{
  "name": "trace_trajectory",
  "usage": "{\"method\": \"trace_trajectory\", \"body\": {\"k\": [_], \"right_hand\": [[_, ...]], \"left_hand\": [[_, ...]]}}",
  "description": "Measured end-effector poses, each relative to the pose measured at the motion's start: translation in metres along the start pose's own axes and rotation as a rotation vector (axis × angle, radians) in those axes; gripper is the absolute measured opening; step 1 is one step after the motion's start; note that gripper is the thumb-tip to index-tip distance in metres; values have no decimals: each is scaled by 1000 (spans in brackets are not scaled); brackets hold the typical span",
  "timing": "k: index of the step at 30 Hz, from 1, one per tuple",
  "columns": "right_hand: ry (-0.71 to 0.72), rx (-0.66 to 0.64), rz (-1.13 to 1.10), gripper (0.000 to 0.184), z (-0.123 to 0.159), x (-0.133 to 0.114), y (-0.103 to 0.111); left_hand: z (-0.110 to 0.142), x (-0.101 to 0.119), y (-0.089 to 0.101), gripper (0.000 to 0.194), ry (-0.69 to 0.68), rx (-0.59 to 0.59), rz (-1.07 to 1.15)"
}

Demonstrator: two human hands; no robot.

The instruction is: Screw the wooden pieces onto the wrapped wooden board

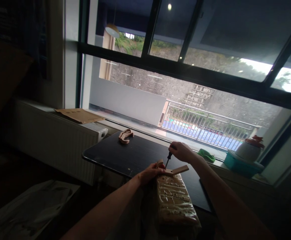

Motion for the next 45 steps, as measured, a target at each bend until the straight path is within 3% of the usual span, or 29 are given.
{"method": "trace_trajectory", "body": {"k": [6,16,23,35,45], "right_hand": [[33,-15,-9,29,1,-1,9],[-26,47,2,29,6,5,0],[-3,-2,-9,29,6,-3,1],[-60,39,35,30,6,2,-5],[0,-21,-12,25,1,-4,-5]], "left_hand": [[0,0,1,34,3,-7,-10],[1,2,-1,34,-13,6,10],[4,5,-3,33,-15,2,8],[2,2,-1,33,-17,16,7],[3,3,-2,32,-4,-8,15]]}}
Point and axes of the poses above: each hand's wrist, its own z-axis away from the middle knuckle, its own y-axis out of the back of the hand, x = y × z, the point moved 7 cm from there along -z, towards the middle knuckle
